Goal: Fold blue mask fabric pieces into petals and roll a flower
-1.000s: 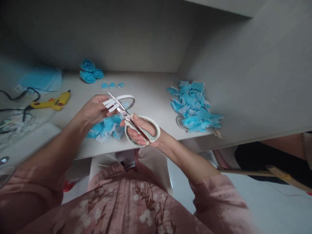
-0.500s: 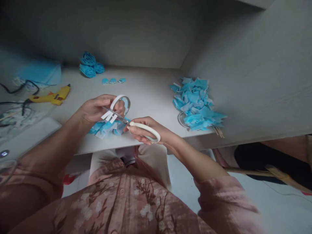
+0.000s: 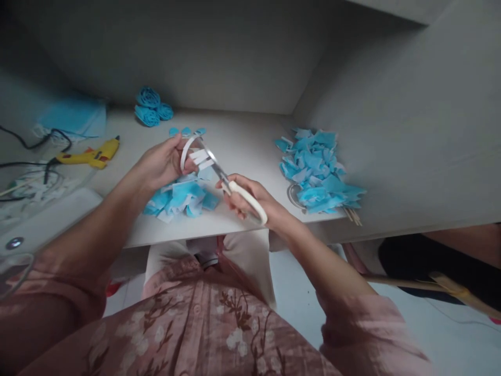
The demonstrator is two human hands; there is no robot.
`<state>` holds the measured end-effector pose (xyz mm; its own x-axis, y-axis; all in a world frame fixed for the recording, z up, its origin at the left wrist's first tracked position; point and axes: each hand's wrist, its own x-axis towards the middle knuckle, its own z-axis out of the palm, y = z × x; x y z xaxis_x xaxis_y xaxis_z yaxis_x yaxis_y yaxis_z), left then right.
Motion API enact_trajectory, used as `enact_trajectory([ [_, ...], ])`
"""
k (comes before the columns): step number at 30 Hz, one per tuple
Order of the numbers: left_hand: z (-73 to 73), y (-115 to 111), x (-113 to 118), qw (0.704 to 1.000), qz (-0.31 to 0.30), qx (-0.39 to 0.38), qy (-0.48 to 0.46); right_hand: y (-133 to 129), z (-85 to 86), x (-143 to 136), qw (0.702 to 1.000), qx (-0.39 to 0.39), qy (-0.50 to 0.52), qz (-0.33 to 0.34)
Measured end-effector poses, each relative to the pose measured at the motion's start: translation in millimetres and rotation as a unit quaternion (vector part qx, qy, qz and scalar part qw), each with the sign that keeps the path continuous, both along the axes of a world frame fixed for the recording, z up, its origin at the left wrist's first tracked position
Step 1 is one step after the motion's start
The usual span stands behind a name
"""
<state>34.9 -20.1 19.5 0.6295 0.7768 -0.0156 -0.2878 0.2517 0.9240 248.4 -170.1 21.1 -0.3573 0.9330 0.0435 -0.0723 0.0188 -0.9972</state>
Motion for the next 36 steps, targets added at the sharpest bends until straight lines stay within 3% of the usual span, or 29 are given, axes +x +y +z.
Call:
enact_trajectory([
  [6, -0.2, -0.1, -1.9, 0.999, -0.027, 0.003, -0.045, 7.2, -15.2, 6.6, 0.993, -0.055, 0.100, -0.010],
  [13, 0.3, -7.0, -3.1, 0.997, -0.041, 0.057, -0.020, 4.3, -21.2, 6.4, 0.979, -0.120, 0.140, 0.093],
  [21, 1.9, -13.9, 1.1, 0.999, -0.028, 0.045, -0.010, 3.2, -26.1, 7.8, 0.978, -0.120, 0.127, 0.113],
  [25, 3.8, -18.5, 2.9, 0.998, -0.053, 0.044, -0.012, 5.2, -26.4, 5.1, 0.977, -0.122, 0.126, 0.120],
  [36, -5.0, -24.3, 7.1, 0.996, -0.078, 0.037, 0.001, 20.6, -26.8, -6.8, 0.975, -0.127, 0.149, 0.104],
])
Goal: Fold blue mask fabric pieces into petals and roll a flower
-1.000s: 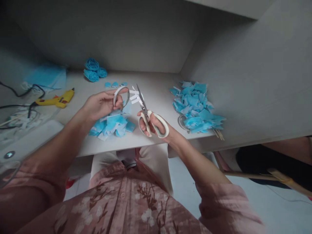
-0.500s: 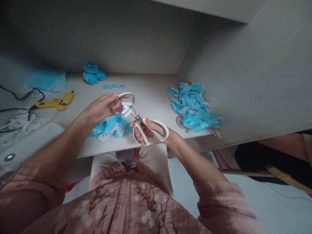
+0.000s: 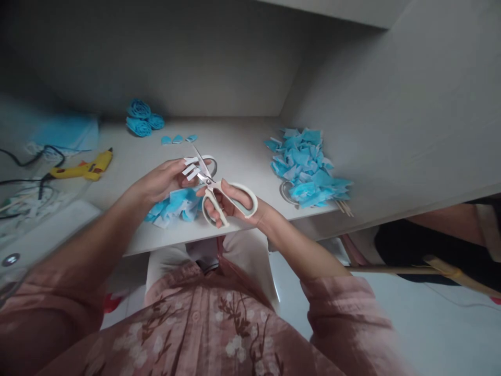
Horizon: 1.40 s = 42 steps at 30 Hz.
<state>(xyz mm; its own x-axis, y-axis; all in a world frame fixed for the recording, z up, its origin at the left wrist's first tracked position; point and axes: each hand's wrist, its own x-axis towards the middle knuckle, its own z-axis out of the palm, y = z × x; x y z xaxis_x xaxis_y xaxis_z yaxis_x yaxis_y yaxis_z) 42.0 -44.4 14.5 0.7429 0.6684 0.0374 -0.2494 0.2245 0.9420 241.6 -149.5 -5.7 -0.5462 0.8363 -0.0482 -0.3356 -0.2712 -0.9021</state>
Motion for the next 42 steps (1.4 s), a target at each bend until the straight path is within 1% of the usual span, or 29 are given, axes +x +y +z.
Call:
enact_trajectory([
  [4, 1.4, -0.3, -0.2, 1.000, -0.015, -0.001, 0.002, 4.9, -2.8, -3.3, 1.000, 0.009, 0.024, -0.003],
  [8, 1.0, 1.3, -1.4, 0.999, -0.032, 0.018, -0.012, 5.4, -1.9, -6.2, 0.999, -0.001, 0.033, -0.010],
  [15, 2.8, 2.0, -2.8, 1.000, -0.024, 0.007, -0.017, -1.3, 8.0, -12.2, 0.999, -0.023, 0.038, -0.030],
  [20, 5.0, 1.1, -3.0, 0.999, -0.031, 0.026, -0.019, -6.4, 13.6, -15.3, 0.997, -0.043, 0.054, -0.045],
  [23, 6.4, 1.5, -4.8, 0.998, -0.032, 0.045, -0.020, -7.8, 13.8, -14.0, 0.996, -0.047, 0.069, -0.040],
  [29, 4.4, 4.5, -7.8, 0.997, -0.037, 0.068, -0.009, -8.4, 9.5, -11.0, 0.993, -0.021, 0.112, -0.018],
  [33, 3.3, 4.4, -8.2, 0.997, -0.036, 0.070, -0.010, -7.9, 8.4, -10.7, 0.994, -0.022, 0.108, -0.009],
  [37, 3.5, 6.0, -11.2, 0.996, -0.039, 0.074, -0.001, -9.9, 9.8, -9.5, 0.995, -0.016, 0.091, -0.021],
  [40, 1.5, 9.5, -14.1, 0.994, -0.064, 0.084, -0.012, -14.8, 9.1, -7.0, 0.998, -0.013, 0.065, -0.022],
  [42, 0.6, 11.0, -15.4, 0.992, -0.099, 0.074, -0.033, -19.3, 7.6, -4.8, 0.999, -0.005, 0.045, -0.010],
])
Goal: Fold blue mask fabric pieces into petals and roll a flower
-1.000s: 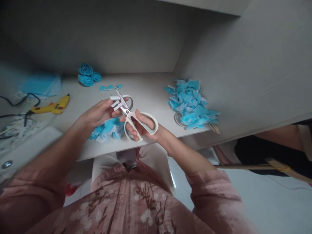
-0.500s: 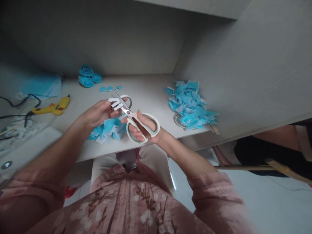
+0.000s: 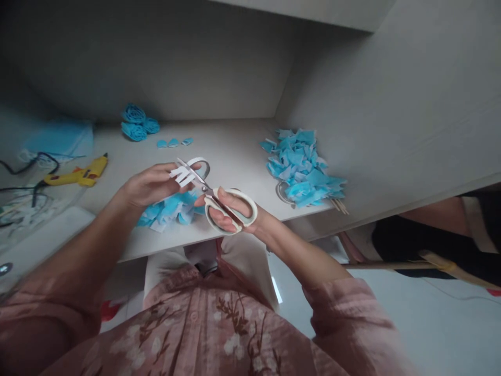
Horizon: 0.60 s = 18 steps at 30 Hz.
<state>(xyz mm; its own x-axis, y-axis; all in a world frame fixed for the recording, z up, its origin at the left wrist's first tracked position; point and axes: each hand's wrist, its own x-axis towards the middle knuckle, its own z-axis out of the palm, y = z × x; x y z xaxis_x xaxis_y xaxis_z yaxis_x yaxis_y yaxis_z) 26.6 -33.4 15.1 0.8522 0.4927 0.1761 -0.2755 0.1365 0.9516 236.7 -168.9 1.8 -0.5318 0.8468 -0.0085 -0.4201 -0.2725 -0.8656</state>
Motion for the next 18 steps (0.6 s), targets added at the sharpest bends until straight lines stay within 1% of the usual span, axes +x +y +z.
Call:
enact_trajectory([
  [3, 3.5, -1.7, 0.3, 0.997, -0.062, -0.051, 0.003, -8.1, -0.6, 4.2, 0.999, 0.022, -0.030, 0.003],
  [5, 10.6, -5.2, 2.7, 0.993, -0.076, -0.078, 0.035, -14.0, 1.5, 7.6, 0.998, 0.039, -0.052, -0.006],
  [6, 15.5, -7.2, 4.7, 0.993, -0.069, -0.081, 0.057, -17.0, 3.2, 9.4, 0.997, 0.047, -0.064, -0.009],
  [8, 27.3, -11.0, 10.0, 0.992, -0.038, -0.057, 0.107, -22.6, 7.3, 13.0, 0.994, 0.060, -0.092, -0.012],
  [11, 47.0, -15.0, 19.4, 0.985, 0.002, 0.021, 0.172, -30.2, 14.7, 18.0, 0.989, 0.077, -0.126, -0.017],
  [13, 59.0, -16.9, 25.8, 0.976, 0.007, 0.054, 0.213, -34.8, 21.2, 22.0, 0.985, 0.087, -0.149, -0.026],
  [15, 68.8, -18.9, 31.6, 0.968, 0.007, 0.071, 0.240, -39.2, 29.5, 27.5, 0.978, 0.090, -0.187, -0.036],
  [18, 78.0, -23.6, 38.8, 0.958, 0.011, 0.096, 0.271, -45.2, 42.6, 36.8, 0.958, 0.096, -0.266, -0.044],
])
